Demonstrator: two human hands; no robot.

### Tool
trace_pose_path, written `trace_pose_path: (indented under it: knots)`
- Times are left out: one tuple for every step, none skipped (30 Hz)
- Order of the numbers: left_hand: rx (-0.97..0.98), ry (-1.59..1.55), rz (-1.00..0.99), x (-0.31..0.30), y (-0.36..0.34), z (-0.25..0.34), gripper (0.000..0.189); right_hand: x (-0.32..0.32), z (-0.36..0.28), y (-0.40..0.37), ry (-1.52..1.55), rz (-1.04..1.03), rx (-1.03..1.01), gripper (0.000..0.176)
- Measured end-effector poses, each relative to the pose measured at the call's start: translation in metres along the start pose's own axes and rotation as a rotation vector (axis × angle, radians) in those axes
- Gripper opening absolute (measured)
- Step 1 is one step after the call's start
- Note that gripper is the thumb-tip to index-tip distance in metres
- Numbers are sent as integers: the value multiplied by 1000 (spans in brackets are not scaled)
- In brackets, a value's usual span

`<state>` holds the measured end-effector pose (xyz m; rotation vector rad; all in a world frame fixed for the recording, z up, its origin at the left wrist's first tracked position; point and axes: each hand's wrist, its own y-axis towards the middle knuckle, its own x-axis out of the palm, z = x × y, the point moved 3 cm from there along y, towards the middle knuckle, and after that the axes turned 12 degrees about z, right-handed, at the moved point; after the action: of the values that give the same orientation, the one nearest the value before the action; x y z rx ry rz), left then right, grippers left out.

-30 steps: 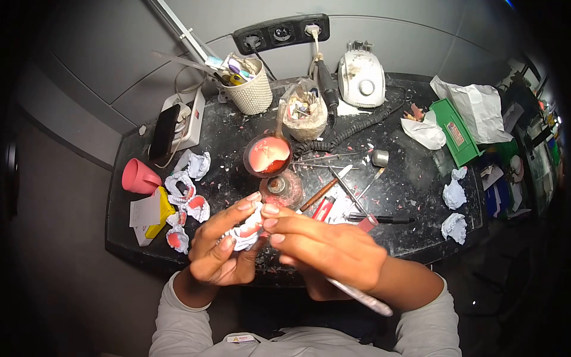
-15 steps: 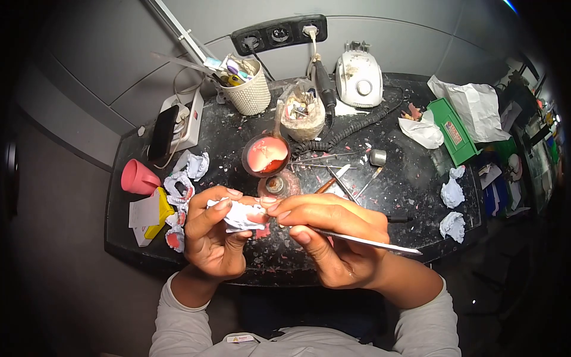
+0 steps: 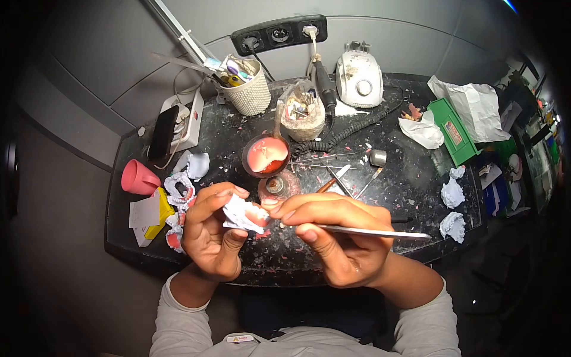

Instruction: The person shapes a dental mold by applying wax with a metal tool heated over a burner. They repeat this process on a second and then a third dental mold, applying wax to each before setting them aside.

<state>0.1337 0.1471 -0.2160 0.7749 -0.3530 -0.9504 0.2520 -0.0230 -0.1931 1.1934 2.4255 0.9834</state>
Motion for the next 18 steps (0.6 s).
trace_pose_path:
  knots:
    - [-74,-107,24,0,1,0,42,0,1,-2,78,91,32,12]
    - [-72,-106,26,0,0,1,42,-1,4,-3,156,181,64,13]
    - [-156,-169,40,-1,-1,-1,43,-3,6,-3,179,200,44,21]
    - [-241,-232,54,-2,-2,-3,43,-5,8,-2,199,220,-14,25]
    - [-240,-231,57,-3,-3,-4,43,-5,9,0,219,240,-72,28]
    - [-251,-251,52,-3,-3,-4,44,-5,8,2,184,260,-98,33]
    - [-261,-271,47,-3,-3,-5,45,-5,8,1,184,258,-99,33]
    - [-260,-271,48,-3,-3,-5,45,-5,7,-1,242,268,-65,33]
    - [-240,-228,37,-2,-2,-4,44,-6,7,-4,301,277,-31,33]
    - [-221,-185,27,-2,-1,-4,44,-9,1,-5,212,240,33,32]
    - [-221,-184,29,-3,1,-3,44,-12,1,-5,213,238,35,32]
    - [-326,-289,1,-3,3,-3,43,-12,1,-5,184,162,58,33]
    - [-430,-393,-24,-2,5,-3,43,-10,2,-5,156,84,82,34]
    - [-491,-450,-31,-1,7,-3,44,-5,5,-3,-8,72,-53,34]
    - [-494,-446,-15,-1,8,-7,44,-1,6,-3,81,79,-65,32]
    - [-568,-562,-23,0,7,-12,44,0,3,-3,66,50,-15,22]
    - [-641,-678,-31,-1,5,-15,44,2,-2,-3,51,22,36,14]
    - [-751,-700,-36,-4,4,-14,43,4,-5,1,9,-73,-34,14]
